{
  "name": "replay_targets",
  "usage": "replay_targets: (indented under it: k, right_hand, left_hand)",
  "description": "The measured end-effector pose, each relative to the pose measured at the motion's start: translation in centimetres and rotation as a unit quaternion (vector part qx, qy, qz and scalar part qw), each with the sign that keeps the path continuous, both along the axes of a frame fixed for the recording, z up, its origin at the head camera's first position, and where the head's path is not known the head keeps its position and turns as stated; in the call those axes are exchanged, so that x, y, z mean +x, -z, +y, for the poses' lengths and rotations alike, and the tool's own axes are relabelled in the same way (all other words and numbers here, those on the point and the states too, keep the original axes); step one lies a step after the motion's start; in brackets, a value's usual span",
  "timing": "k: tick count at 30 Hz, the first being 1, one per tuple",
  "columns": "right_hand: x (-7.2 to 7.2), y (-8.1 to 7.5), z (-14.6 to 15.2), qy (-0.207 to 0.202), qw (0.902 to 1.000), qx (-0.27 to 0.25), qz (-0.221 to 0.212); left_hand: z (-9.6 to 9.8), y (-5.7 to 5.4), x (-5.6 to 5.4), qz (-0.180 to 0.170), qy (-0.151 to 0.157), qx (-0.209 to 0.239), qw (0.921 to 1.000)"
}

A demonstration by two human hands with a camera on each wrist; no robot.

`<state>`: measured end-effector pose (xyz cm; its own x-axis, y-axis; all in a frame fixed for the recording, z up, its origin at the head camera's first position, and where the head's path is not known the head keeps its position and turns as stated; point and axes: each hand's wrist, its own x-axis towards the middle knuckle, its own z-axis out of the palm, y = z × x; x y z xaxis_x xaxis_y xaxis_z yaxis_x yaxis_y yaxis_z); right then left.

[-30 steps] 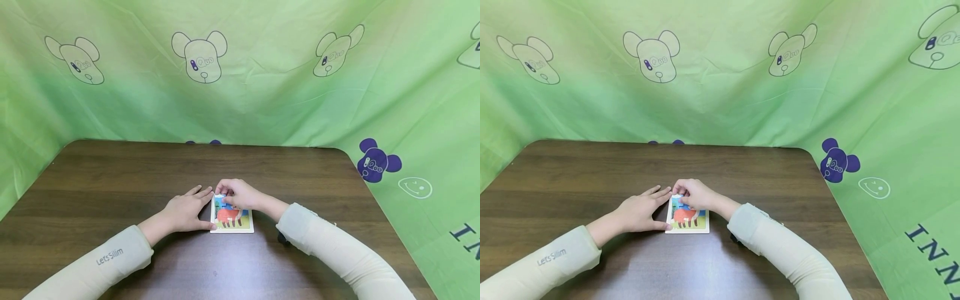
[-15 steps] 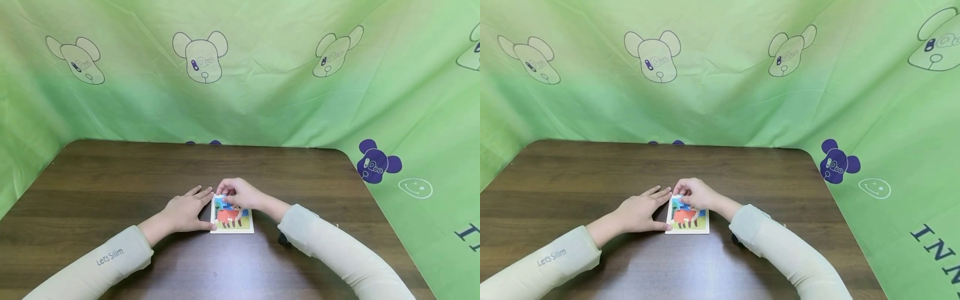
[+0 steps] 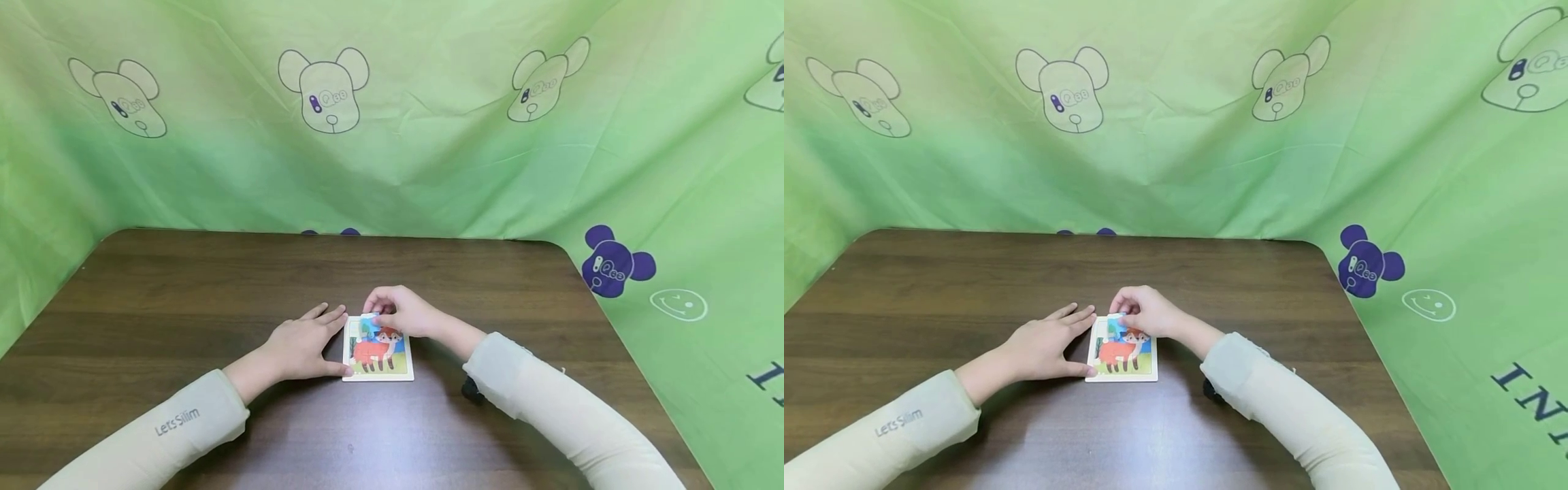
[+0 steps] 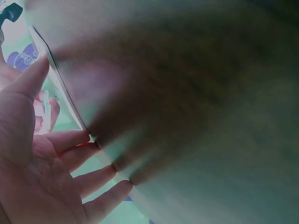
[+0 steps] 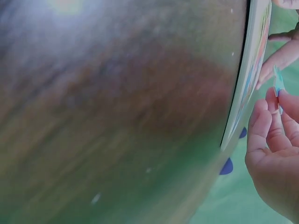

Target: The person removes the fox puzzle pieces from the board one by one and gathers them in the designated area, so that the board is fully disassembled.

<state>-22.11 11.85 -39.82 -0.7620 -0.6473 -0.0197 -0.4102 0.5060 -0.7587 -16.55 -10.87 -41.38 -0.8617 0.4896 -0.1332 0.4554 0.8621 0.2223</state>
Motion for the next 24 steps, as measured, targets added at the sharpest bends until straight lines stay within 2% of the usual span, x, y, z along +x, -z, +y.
replay_targets:
  k: [16, 24]
  right_hand:
    - [-0.3, -0.4, 3.0, 0.020, 0.9998, -0.008, -0.007]
    - [-0.2, -0.9, 5.1, 0.040, 0.9988, -0.004, -0.028]
  left_hand:
    - [0.0, -0.6, 0.3, -0.007, 0.001, 0.000, 1.0000]
    - [0.2, -1.3, 0.6, -0.021, -0.001, 0.000, 0.9998]
